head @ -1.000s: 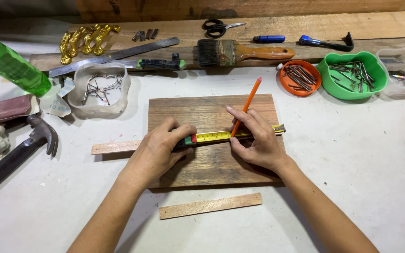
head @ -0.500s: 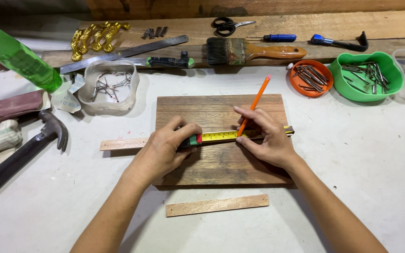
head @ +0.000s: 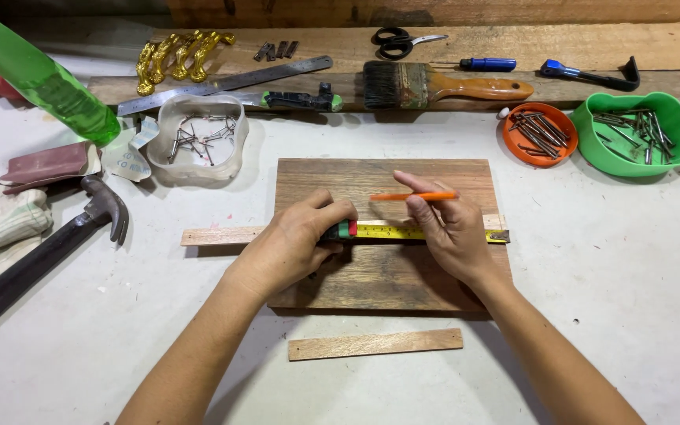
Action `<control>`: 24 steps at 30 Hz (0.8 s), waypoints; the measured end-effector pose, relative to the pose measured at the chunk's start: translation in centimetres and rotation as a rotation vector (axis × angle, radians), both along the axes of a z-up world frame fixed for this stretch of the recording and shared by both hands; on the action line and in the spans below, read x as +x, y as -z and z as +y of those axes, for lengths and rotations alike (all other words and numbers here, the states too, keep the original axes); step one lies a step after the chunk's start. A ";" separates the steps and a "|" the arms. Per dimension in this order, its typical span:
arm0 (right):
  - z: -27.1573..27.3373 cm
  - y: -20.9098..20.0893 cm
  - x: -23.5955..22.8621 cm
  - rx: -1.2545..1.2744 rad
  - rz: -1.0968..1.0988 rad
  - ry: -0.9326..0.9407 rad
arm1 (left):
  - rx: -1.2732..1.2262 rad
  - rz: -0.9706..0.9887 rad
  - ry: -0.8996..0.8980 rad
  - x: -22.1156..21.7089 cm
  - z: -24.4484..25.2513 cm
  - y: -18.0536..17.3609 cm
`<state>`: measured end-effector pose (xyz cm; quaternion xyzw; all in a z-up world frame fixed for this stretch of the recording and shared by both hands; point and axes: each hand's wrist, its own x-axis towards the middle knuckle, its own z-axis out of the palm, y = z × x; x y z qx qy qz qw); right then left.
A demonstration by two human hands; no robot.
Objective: Measure and assemble a wooden frame by joining thin wood strips together with nails and sanding.
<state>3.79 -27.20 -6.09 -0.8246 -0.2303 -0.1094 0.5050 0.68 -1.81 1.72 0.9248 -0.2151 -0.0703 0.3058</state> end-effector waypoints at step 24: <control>3.4 0.9 2.4 0.338 0.497 -0.172 | -0.047 -0.052 -0.020 -0.4 0.2 0.6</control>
